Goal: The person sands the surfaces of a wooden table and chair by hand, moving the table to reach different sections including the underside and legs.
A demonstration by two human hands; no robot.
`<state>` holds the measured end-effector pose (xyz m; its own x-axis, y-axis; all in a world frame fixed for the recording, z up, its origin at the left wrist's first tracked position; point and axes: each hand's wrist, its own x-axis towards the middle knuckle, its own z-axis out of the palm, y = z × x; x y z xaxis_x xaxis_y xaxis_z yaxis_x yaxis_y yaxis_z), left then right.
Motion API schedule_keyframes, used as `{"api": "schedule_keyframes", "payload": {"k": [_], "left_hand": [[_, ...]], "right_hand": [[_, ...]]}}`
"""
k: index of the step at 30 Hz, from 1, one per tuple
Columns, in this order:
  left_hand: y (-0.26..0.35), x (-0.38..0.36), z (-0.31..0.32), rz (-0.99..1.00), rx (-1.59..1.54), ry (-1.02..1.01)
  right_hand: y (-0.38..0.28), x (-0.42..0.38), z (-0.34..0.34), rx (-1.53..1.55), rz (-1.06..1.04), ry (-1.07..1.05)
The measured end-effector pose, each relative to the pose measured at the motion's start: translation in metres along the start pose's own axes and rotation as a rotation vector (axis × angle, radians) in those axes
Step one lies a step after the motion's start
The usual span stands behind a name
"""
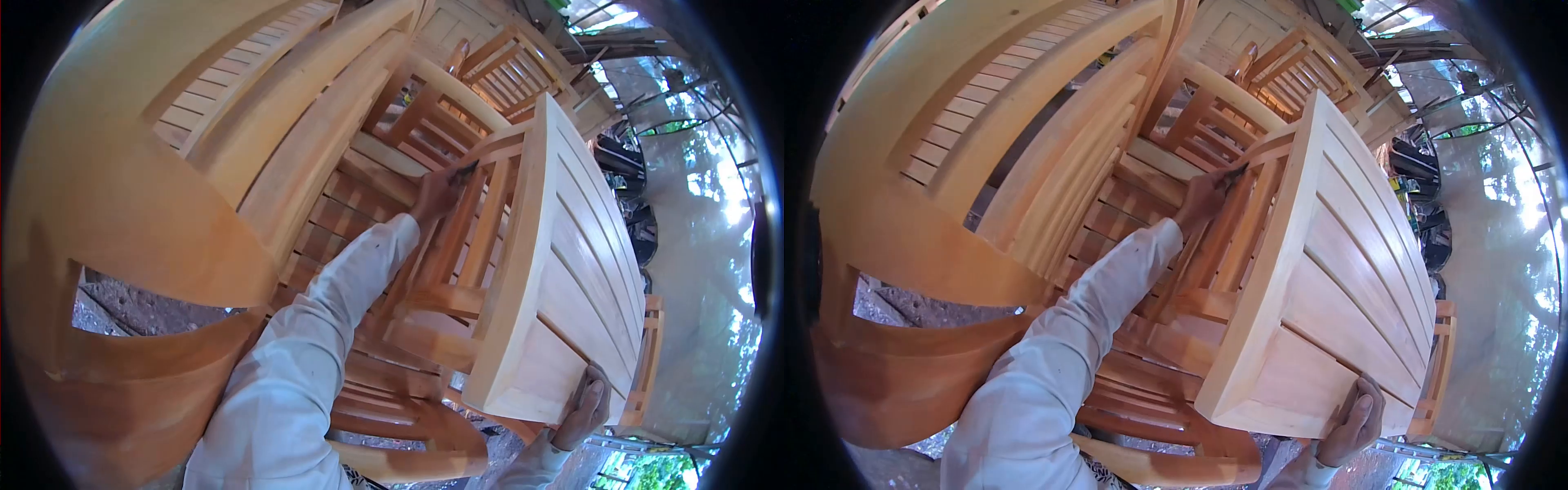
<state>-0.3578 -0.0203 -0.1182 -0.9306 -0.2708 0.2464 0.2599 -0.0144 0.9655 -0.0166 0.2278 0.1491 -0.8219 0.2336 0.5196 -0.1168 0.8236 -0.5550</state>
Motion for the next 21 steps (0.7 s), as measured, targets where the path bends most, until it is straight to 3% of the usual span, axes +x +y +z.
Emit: {"api": "schedule_keyframes", "payload": {"k": [3, 5, 9, 12, 15, 18, 21], "left_hand": [[-0.023, 0.003, -0.012, 0.141, 0.119, 0.024], [-0.032, 0.0, -0.026, -0.127, 0.055, 0.052], [-0.045, 0.013, -0.032, -0.339, 0.13, -0.14], [-0.072, 0.033, -0.006, -0.333, 0.201, -0.157], [-0.083, 0.04, 0.012, -0.105, 0.273, -0.144], [-0.074, 0.041, 0.019, -0.188, 0.12, -0.134], [-0.072, 0.051, 0.025, -0.073, 0.069, -0.091]], "right_hand": [[-0.006, 0.001, 0.001, -0.006, -0.003, -0.007], [-0.007, 0.001, 0.002, 0.013, 0.005, -0.019], [-0.001, -0.002, 0.002, 0.138, 0.074, -0.012], [0.001, -0.002, 0.002, 0.133, 0.066, 0.006], [-0.002, -0.001, 0.006, 0.06, 0.023, 0.031], [0.0, -0.002, 0.003, 0.008, 0.0, 0.011], [-0.003, 0.0, 0.001, -0.054, -0.019, -0.013]]}}
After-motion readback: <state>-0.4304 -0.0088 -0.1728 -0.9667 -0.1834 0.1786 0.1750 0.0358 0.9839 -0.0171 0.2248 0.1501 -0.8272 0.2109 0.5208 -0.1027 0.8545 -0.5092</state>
